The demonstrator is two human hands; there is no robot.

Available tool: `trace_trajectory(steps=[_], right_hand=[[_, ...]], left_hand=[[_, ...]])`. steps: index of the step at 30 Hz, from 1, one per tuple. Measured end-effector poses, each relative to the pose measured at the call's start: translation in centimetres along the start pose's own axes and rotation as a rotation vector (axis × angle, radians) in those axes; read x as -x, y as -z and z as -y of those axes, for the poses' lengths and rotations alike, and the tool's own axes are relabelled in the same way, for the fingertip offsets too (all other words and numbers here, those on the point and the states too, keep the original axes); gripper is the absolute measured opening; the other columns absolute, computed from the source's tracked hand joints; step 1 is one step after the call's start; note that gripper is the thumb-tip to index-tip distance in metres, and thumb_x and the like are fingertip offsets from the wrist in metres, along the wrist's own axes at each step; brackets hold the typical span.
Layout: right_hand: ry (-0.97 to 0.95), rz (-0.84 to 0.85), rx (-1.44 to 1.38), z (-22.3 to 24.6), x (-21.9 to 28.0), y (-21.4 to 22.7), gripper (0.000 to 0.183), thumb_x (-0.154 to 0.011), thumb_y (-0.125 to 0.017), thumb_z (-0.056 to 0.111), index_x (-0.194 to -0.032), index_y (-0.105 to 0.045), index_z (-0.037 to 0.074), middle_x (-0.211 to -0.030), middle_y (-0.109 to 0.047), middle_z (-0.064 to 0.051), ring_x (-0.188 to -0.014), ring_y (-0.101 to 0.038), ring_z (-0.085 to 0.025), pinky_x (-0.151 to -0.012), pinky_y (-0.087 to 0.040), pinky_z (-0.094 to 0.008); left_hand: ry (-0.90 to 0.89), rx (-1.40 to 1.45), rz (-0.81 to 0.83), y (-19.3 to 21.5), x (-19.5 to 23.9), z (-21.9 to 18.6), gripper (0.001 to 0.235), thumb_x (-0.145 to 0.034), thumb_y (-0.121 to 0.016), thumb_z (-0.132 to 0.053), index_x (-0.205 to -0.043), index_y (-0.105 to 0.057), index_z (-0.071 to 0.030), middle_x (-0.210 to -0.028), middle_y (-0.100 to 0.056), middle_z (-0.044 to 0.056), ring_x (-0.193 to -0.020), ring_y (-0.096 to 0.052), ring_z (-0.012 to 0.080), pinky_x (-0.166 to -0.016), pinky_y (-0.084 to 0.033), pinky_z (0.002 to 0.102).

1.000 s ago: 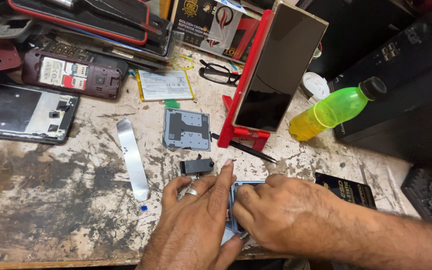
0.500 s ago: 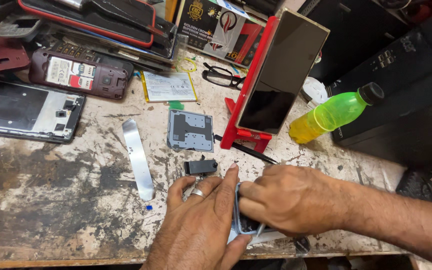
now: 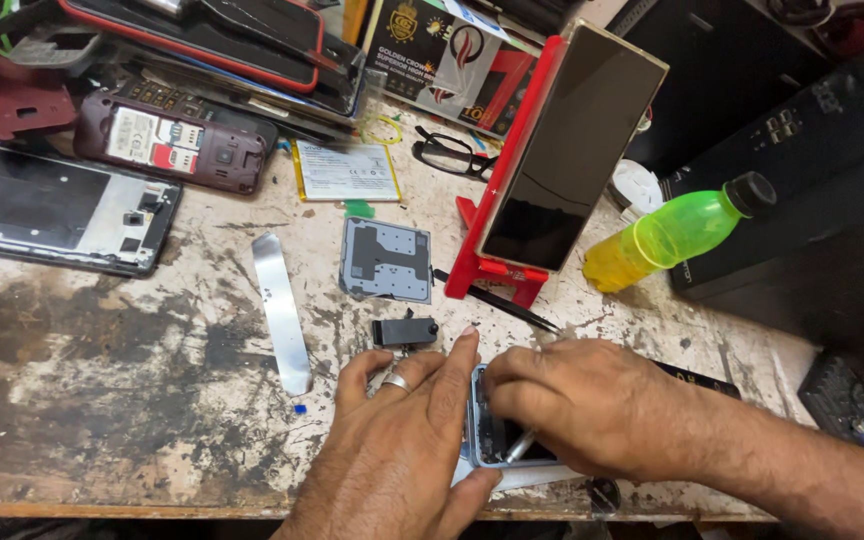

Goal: The person uses a precision screwdriver to remove screws from a small electronic device on a cluttered workbench. They handle the device and its internal components while working in a repair shop environment.

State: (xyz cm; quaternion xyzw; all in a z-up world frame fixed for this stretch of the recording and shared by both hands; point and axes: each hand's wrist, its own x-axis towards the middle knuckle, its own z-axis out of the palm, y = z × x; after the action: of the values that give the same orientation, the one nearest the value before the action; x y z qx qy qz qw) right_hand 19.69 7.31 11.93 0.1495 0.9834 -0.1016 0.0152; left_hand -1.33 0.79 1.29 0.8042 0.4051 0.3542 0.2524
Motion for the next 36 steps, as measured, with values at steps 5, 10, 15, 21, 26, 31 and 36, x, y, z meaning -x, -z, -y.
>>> trace_trajectory(steps=[5,10,15,21,26,31,36], right_hand=[[0.070,0.106,0.163,0.3,-0.1,0.2,0.025,-0.089,-0.070,0.021,-0.107,-0.063,0.006,-0.106,-0.068,-0.017,-0.071,-0.068,-0.023,-0.060,-0.056,-0.039],[0.125,0.189,0.222,0.4,-1.0,-0.2,0.020,-0.088,-0.069,0.021,-0.096,-0.060,0.004,-0.098,-0.066,-0.020,-0.067,-0.068,-0.024,-0.055,-0.056,-0.041],[0.153,0.143,0.146,-0.2,-1.2,-0.1,0.020,-0.087,-0.069,0.022,-0.088,-0.056,0.006,-0.098,-0.066,-0.021,-0.066,-0.068,-0.025,-0.056,-0.057,-0.041],[0.124,0.195,0.097,-0.9,-0.7,-0.4,0.020,-0.086,-0.071,0.019,-0.084,-0.056,0.006,-0.092,-0.065,-0.016,-0.067,-0.068,-0.027,-0.057,-0.057,-0.043],[-0.150,-0.061,-0.163,-1.3,0.3,-0.5,0.018,-0.085,-0.070,0.005,-0.103,-0.064,0.004,-0.096,-0.068,-0.008,-0.079,-0.072,-0.022,-0.068,-0.060,-0.037],[-0.504,-0.226,-0.359,0.0,2.3,-1.1,0.022,-0.085,-0.073,0.006,-0.107,-0.073,0.006,-0.103,-0.072,-0.007,-0.100,-0.070,-0.020,-0.083,-0.062,-0.033],[-0.677,-0.418,-0.448,1.7,2.7,-3.4,0.021,-0.082,-0.078,0.008,-0.102,-0.078,0.004,-0.100,-0.071,-0.006,-0.097,-0.071,-0.018,-0.082,-0.060,-0.032]], left_hand=[[0.012,0.018,0.051,-0.5,-0.5,0.5,0.112,-0.073,-0.085,-0.036,-0.153,-0.025,0.013,-0.125,-0.062,0.025,-0.134,-0.050,0.0359,-0.109,-0.020,0.065],[0.030,0.055,0.052,-0.7,-0.4,0.8,0.116,-0.069,-0.086,-0.032,-0.155,-0.023,0.012,-0.129,-0.063,0.025,-0.136,-0.049,0.0359,-0.110,-0.018,0.065],[0.054,0.064,0.096,-0.7,-0.6,0.9,0.117,-0.068,-0.087,-0.031,-0.155,-0.022,0.011,-0.127,-0.062,0.026,-0.135,-0.049,0.0364,-0.111,-0.016,0.066],[0.061,0.038,0.079,-0.6,-0.5,0.6,0.115,-0.069,-0.088,-0.033,-0.154,-0.024,0.010,-0.127,-0.063,0.026,-0.134,-0.050,0.0363,-0.111,-0.018,0.066],[0.052,0.016,0.100,-0.4,-0.6,0.7,0.112,-0.073,-0.087,-0.034,-0.153,-0.023,0.012,-0.123,-0.062,0.028,-0.134,-0.050,0.0367,-0.110,-0.018,0.066],[0.086,0.049,0.097,-0.6,-0.5,0.6,0.111,-0.073,-0.084,-0.037,-0.156,-0.026,0.009,-0.127,-0.063,0.027,-0.132,-0.053,0.0338,-0.114,-0.019,0.064],[0.019,0.019,0.048,-0.8,-0.4,0.7,0.113,-0.072,-0.086,-0.040,-0.154,-0.026,0.011,-0.124,-0.063,0.027,-0.134,-0.050,0.0369,-0.110,-0.019,0.065]])
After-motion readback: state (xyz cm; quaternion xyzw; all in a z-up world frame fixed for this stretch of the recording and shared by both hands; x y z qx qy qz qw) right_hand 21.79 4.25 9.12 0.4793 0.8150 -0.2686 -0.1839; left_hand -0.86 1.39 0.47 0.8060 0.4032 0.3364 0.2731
